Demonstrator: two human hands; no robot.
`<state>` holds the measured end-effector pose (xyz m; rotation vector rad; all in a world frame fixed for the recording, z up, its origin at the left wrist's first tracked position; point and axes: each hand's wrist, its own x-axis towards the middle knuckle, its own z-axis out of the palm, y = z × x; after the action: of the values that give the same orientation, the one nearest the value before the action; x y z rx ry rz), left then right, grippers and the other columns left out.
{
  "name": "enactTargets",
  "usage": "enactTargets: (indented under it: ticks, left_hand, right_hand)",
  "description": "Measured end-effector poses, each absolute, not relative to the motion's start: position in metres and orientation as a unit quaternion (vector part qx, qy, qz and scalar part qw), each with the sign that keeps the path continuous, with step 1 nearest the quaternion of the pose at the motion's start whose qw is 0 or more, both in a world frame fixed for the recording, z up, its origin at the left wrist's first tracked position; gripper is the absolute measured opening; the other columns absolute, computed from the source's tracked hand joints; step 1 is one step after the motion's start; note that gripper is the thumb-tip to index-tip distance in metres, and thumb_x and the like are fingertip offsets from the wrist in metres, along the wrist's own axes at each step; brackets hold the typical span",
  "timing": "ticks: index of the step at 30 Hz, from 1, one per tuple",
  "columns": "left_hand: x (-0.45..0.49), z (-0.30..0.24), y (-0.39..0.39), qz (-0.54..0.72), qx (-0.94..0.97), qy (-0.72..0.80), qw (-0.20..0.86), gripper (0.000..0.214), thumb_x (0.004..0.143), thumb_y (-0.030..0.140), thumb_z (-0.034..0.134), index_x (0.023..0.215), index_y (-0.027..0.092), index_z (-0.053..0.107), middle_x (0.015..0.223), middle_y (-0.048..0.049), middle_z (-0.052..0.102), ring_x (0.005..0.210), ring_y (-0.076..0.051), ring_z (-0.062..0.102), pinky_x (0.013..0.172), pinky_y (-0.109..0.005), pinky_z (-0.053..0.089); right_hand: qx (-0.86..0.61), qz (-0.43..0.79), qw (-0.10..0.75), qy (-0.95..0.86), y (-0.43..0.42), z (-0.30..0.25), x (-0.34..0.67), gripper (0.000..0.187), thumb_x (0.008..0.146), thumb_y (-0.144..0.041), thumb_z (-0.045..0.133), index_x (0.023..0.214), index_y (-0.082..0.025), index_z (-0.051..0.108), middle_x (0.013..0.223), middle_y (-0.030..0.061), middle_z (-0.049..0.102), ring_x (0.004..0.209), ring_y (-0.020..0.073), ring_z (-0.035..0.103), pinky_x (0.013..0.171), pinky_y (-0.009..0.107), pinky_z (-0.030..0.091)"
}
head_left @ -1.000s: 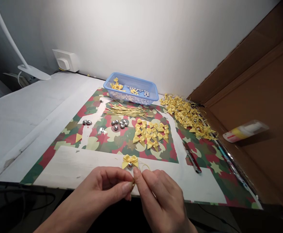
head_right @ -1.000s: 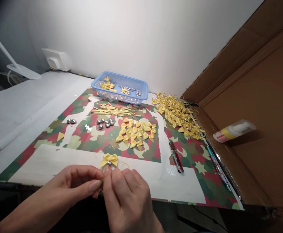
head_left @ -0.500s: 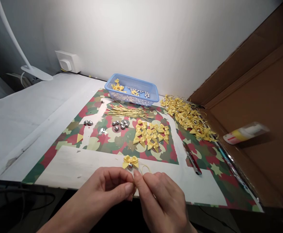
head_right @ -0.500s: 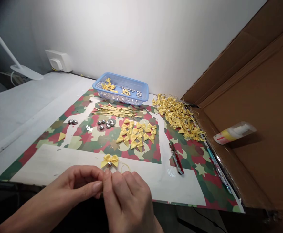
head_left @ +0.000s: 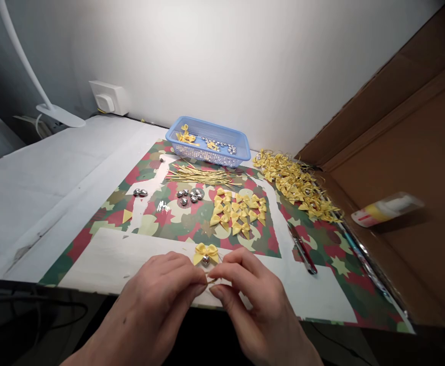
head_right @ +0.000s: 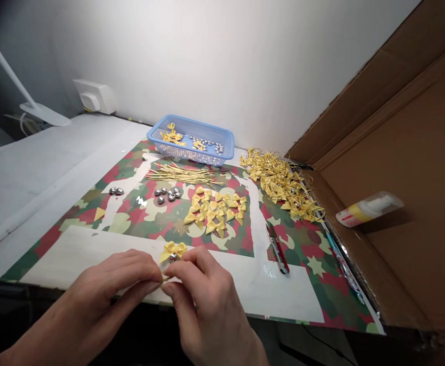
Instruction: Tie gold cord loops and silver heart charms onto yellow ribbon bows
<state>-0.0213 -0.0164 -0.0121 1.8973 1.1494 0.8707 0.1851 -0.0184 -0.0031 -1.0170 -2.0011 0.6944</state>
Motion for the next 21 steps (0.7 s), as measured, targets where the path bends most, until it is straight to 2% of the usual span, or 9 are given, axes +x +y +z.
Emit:
enactTargets:
  ticks: [4,7,11,16,21]
  left_hand:
    - [-0.021,-0.007,-0.017,0.329,0.745,0.445,0.372,0.025,0.107,0.02,0.051,0.089,0.026,0.068,0.087,-0.0016,0.074,0.084,-0.022,0.067,0.081,-0.032,0.049]
    - [-0.024,-0.004,-0.017,0.315,0.701,0.45,0.455,0.019,0.107,0.03,0.055,0.094,0.027,0.069,0.092,-0.0009,0.074,0.089,-0.021,0.068,0.083,-0.03,0.05]
    - [-0.028,0.0,-0.014,0.288,0.63,0.468,0.549,0.014,0.1,0.038,0.066,0.107,0.029,0.075,0.105,-0.0004,0.077,0.1,-0.024,0.069,0.087,-0.028,0.051]
    - [-0.025,0.002,-0.006,0.274,0.613,0.458,0.582,0.021,0.099,0.044,0.067,0.097,0.026,0.077,0.092,-0.001,0.077,0.089,-0.023,0.068,0.079,-0.03,0.049]
    - [-0.027,0.001,-0.004,0.269,0.634,0.465,0.557,0.02,0.1,0.042,0.065,0.094,0.025,0.075,0.09,-0.0008,0.076,0.086,-0.023,0.068,0.079,-0.03,0.049]
  right_hand:
    - [-0.407,0.282,0.394,-0.774,-0.018,-0.003,0.182,0.021,0.102,-0.005,0.053,0.097,-0.019,0.067,0.092,0.0031,0.062,0.081,0.0131,0.063,0.072,0.024,0.054]
    - [-0.424,0.334,0.4,-0.741,-0.019,0.0,0.181,0.02,0.104,-0.012,0.053,0.089,-0.019,0.065,0.085,0.0008,0.06,0.077,0.0121,0.06,0.066,0.022,0.048]
    - [-0.449,0.39,0.4,-0.697,-0.019,0.002,0.179,0.025,0.105,-0.023,0.054,0.083,-0.02,0.063,0.078,-0.0003,0.058,0.072,0.0129,0.056,0.061,0.025,0.043]
    - [-0.462,0.374,0.392,-0.702,-0.019,0.003,0.178,0.023,0.104,-0.021,0.055,0.082,-0.02,0.062,0.077,-0.0007,0.056,0.07,0.0129,0.054,0.06,0.026,0.041]
    - [-0.455,0.341,0.378,-0.73,-0.02,0.007,0.179,0.023,0.103,-0.014,0.051,0.082,-0.02,0.059,0.08,-0.0004,0.057,0.072,0.012,0.056,0.062,0.024,0.043]
